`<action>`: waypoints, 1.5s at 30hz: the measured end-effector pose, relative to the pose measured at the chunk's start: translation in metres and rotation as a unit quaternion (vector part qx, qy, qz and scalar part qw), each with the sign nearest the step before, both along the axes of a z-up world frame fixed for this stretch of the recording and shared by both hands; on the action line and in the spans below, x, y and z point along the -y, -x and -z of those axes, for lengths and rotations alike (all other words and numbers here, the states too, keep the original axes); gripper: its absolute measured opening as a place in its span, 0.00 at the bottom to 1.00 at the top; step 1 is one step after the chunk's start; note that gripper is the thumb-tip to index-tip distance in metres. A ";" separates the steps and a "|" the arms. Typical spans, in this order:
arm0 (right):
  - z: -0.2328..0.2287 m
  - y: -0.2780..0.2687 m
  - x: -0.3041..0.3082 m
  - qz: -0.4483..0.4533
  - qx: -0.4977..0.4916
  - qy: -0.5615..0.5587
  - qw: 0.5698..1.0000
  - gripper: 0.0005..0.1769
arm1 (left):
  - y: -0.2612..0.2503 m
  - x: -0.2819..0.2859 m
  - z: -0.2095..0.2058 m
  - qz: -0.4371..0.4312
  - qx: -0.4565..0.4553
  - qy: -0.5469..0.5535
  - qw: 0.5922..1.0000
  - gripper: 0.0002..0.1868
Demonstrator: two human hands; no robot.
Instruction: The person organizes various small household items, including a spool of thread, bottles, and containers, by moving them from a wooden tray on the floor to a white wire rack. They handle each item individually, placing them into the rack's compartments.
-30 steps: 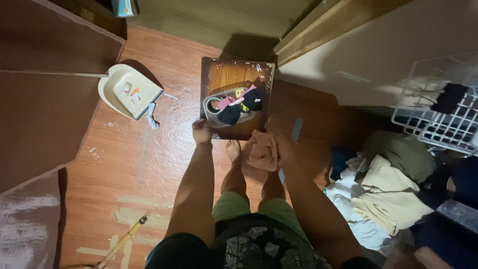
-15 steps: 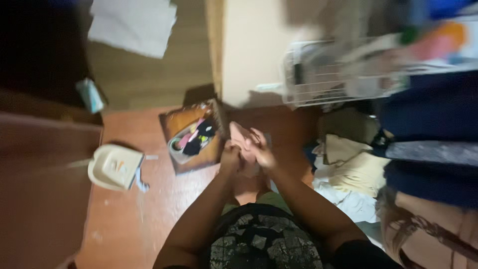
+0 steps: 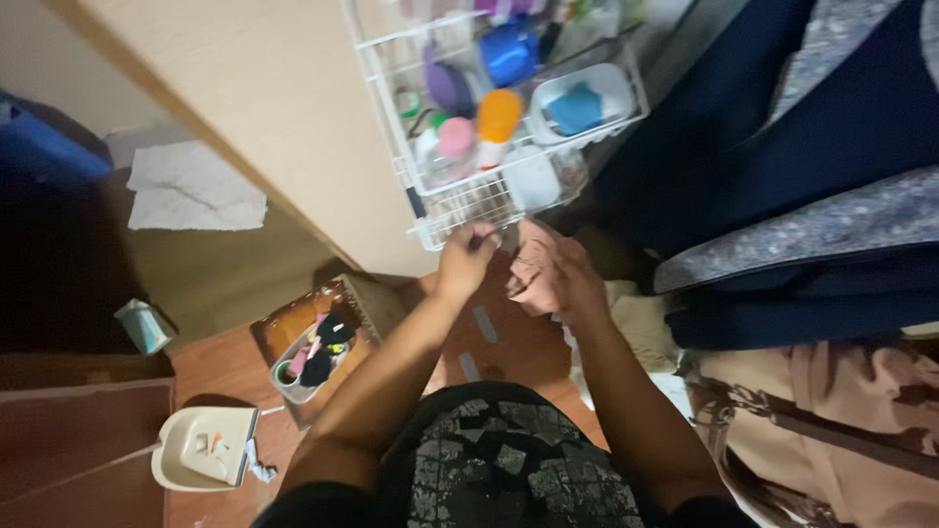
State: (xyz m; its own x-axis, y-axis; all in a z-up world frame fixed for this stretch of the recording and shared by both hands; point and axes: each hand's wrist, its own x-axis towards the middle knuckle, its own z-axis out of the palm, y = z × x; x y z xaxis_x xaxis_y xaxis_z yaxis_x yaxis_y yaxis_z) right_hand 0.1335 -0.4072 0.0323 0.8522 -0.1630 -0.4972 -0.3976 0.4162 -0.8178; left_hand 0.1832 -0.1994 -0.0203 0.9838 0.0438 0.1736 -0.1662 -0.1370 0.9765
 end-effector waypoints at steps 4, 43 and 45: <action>0.050 -0.006 0.071 -0.003 0.085 -0.135 0.987 0.20 | -0.072 0.042 0.011 -0.039 -0.119 -0.065 0.990 0.10; 0.105 -0.071 0.094 -0.294 0.168 -0.093 0.936 0.21 | -0.060 0.012 -0.032 0.100 -0.278 0.379 0.877 0.14; 0.109 -0.068 0.078 -0.299 0.145 -0.111 0.937 0.18 | -0.038 0.003 -0.042 0.068 -0.285 0.373 0.881 0.17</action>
State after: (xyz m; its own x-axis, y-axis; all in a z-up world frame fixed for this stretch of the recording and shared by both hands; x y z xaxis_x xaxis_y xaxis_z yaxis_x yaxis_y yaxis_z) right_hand 0.2011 -0.4848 -0.0769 0.8630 0.4658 -0.1955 -0.3879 0.3630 -0.8472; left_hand 0.2211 -0.2027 0.0220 0.9070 -0.1878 -0.3770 0.4141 0.5608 0.7170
